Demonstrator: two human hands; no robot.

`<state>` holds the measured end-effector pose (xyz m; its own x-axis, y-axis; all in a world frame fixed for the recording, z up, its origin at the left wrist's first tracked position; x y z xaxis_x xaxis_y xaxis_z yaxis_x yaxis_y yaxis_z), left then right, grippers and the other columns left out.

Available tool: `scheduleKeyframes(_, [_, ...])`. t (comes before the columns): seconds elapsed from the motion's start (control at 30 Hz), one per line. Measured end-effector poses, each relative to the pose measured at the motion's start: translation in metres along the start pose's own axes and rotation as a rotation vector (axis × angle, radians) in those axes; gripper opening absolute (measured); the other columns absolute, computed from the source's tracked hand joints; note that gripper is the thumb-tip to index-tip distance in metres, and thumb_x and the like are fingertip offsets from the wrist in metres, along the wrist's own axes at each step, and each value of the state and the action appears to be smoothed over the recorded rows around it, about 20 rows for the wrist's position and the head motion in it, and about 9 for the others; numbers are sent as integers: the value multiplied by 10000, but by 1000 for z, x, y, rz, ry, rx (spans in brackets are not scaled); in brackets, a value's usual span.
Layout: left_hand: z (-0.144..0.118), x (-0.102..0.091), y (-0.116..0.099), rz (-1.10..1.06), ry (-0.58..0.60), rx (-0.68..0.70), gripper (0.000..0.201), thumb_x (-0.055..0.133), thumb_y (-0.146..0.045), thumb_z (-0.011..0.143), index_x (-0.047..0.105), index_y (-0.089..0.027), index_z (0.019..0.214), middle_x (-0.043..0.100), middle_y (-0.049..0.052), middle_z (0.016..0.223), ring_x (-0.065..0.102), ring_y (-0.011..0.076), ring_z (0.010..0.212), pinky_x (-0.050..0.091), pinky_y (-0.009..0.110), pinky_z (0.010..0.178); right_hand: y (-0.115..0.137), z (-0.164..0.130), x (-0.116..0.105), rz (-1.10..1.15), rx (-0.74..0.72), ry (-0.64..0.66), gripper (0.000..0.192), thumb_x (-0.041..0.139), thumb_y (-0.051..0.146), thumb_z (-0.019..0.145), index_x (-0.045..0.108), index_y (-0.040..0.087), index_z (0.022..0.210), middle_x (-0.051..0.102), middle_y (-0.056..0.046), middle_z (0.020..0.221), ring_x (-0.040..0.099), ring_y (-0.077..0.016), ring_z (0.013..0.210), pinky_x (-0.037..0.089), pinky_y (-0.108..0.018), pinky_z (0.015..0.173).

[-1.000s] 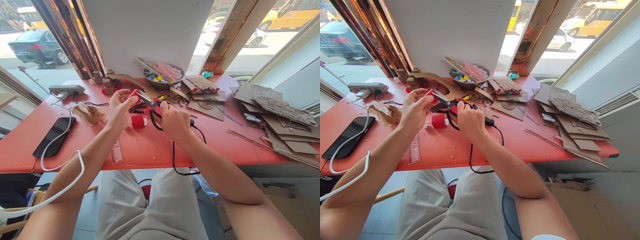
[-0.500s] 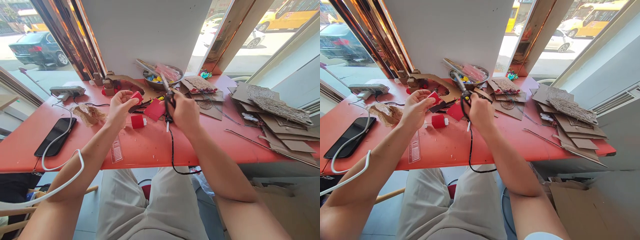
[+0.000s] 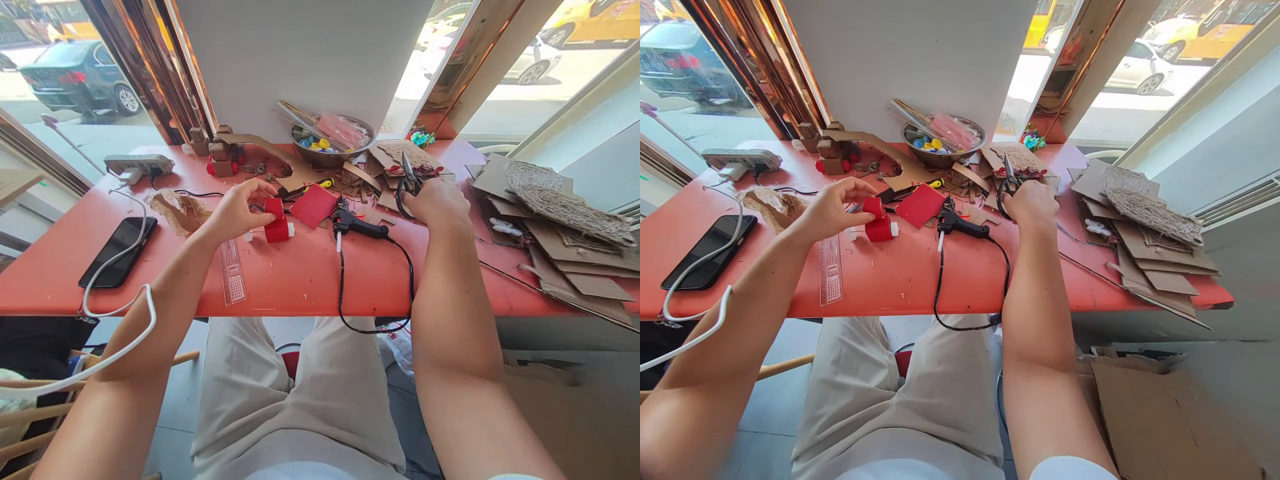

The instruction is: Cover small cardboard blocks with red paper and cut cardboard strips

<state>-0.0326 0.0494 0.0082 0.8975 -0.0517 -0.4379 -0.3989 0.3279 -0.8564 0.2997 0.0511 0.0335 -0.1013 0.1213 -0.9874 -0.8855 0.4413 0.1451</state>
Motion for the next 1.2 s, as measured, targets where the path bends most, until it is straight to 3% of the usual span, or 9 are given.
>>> scheduleKeyframes(0.13, [-3,3,-3,137,33,3,376,772,-296,602,703,-216,963,813,65,1013,768,272,1044,612,342,830,10,-16,-10,-81,53,150,534,593,306,1061,580,8,1504,603,-315,1525,616,-326,1445,536,-391,1123])
scheduleKeyframes(0.27, [-3,2,-4,171,52,16,392,749,-316,612,697,-208,984,808,65,1000,764,257,975,589,329,783,10,-21,-11,-120,7,188,517,622,256,1044,595,-38,1468,619,-340,1488,623,-353,1432,538,-396,1096])
scheduleKeyframes(0.4, [-5,4,-4,202,69,32,395,744,-318,627,695,-205,1003,803,60,1009,754,254,986,583,335,805,3,-16,-9,-114,-8,187,437,678,195,989,675,-6,1376,671,-328,1406,655,-361,1359,548,-394,1011])
scheduleKeyframes(0.5, [-8,6,-3,224,53,52,381,727,-280,633,692,-209,1005,801,54,1015,750,251,1007,591,357,887,4,-10,-11,-18,-33,81,371,684,190,967,726,25,1297,678,-320,1399,650,-368,1316,530,-433,1017])
scheduleKeyframes(0.63, [-11,8,-1,233,16,61,403,716,-262,636,678,-212,1034,808,54,1041,748,252,1006,585,391,952,40,-20,-12,350,-380,-145,248,614,212,977,755,162,1175,775,-170,1202,704,-295,1150,515,-459,1052])
scheduleKeyframes(0.77, [-11,7,2,221,16,47,442,724,-264,642,655,-217,1076,809,49,1029,752,248,985,585,396,925,102,-60,10,622,-983,51,252,693,282,897,737,219,1137,785,-91,1135,723,-270,1068,556,-408,950])
scheduleKeyframes(0.83, [-11,7,2,204,18,51,452,732,-257,638,641,-223,1079,809,45,1042,757,251,1004,584,389,918,125,-79,21,657,-1192,164,268,714,276,852,724,211,1112,785,-88,1148,715,-272,1063,549,-411,955])
scheduleKeyframes(0.93, [-9,8,3,174,30,62,456,744,-236,619,627,-230,1060,809,35,1056,765,251,1015,586,386,928,145,-90,32,686,-1283,235,278,682,217,807,678,188,1083,778,-102,1141,702,-263,1031,543,-407,939])
scheduleKeyframes(1.2, [-5,4,9,18,101,73,435,744,-205,616,654,-207,1042,816,59,1079,783,257,1034,605,377,908,156,-74,36,768,-1253,262,214,659,149,738,649,203,946,781,-71,1044,697,-215,911,547,-362,873])
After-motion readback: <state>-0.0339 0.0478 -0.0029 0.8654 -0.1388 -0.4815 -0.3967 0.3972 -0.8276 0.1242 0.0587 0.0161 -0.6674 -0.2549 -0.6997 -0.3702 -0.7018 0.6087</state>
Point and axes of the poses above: each hand's wrist, its own z-axis towards the middle knuckle, its own x-axis out of the palm, y = z × x, the point moved 5 cm from there along z, towards the middle knuckle
